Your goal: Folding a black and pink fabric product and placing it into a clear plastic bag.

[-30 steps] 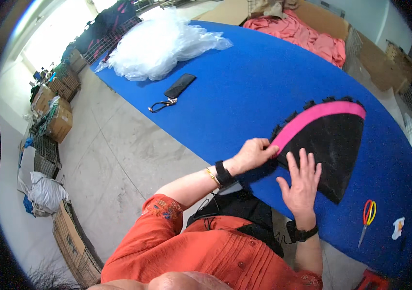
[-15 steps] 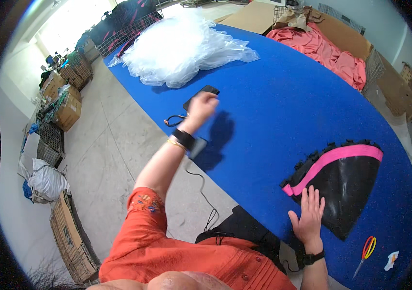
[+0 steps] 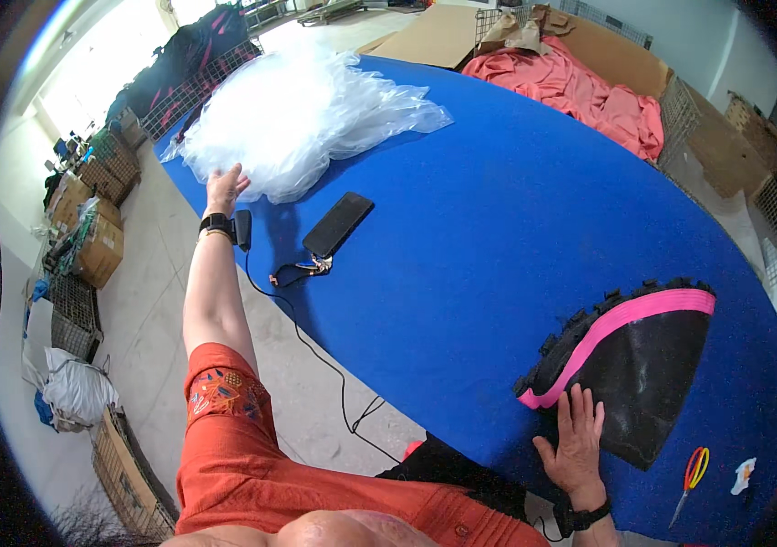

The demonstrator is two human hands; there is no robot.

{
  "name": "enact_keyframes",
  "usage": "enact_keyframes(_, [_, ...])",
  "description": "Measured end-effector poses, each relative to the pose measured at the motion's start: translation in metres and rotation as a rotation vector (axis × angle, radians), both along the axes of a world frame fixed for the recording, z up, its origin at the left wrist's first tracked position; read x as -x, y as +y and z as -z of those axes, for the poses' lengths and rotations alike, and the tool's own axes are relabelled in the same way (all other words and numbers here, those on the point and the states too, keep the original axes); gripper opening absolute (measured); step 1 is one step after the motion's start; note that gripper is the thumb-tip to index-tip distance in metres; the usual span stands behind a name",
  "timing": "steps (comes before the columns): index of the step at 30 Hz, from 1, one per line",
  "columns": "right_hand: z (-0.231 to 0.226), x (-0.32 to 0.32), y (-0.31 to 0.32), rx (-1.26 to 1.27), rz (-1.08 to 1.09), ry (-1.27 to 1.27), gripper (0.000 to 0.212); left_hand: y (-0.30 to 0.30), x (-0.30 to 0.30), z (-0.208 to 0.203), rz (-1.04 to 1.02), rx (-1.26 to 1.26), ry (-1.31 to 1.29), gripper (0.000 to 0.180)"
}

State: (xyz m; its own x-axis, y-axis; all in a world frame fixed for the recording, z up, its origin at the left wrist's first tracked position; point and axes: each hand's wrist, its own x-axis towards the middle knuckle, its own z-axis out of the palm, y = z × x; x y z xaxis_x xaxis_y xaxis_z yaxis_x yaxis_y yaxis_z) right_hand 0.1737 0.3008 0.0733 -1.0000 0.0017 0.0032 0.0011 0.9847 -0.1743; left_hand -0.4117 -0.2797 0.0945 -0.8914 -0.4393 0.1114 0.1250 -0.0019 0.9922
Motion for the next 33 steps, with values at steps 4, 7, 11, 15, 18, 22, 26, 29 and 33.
enact_keyframes(4, [0.000, -0.001, -0.005, 0.014, -0.003, 0.016, 0.088, 0.031, -0.009, -0.001, 0.120, 0.146, -0.185, 0.050])
enact_keyframes(7, [-0.007, 0.000, -0.006, 0.012, 0.014, 0.000, 0.088, 0.092, -0.039, 0.004, 0.262, 0.518, 0.157, 0.019])
enact_keyframes(11, [-0.007, 0.003, -0.008, -0.006, 0.007, 0.014, 0.088, 0.110, -0.073, 0.015, 0.626, 0.971, 0.354, 0.031])
enact_keyframes(15, [-0.004, 0.003, -0.007, 0.009, -0.014, 0.045, 0.088, 0.094, -0.094, 0.008, 0.722, 1.266, 0.367, 0.027])
enact_keyframes(18, [-0.003, 0.001, -0.005, 0.009, -0.009, 0.049, 0.086, 0.112, -0.115, -0.036, 0.847, 1.501, -0.351, 0.031])
enact_keyframes(22, [-0.002, -0.001, -0.004, -0.011, -0.002, 0.048, 0.084, 0.144, -0.115, -0.076, 0.252, 1.354, -0.491, 0.079])
enact_keyframes(26, [-0.002, -0.002, -0.006, -0.017, -0.016, 0.054, 0.084, 0.132, -0.073, -0.077, 0.008, 1.237, -0.403, 0.069])
enact_keyframes(29, [0.001, 0.000, -0.006, -0.029, -0.043, 0.064, 0.084, 0.138, -0.053, -0.063, 0.090, 0.947, -0.316, 0.047])
enact_keyframes(33, [-0.002, -0.006, -0.003, -0.027, -0.006, 0.046, 0.084, 0.255, -0.110, -0.056, 0.290, 1.000, 0.566, 0.027])
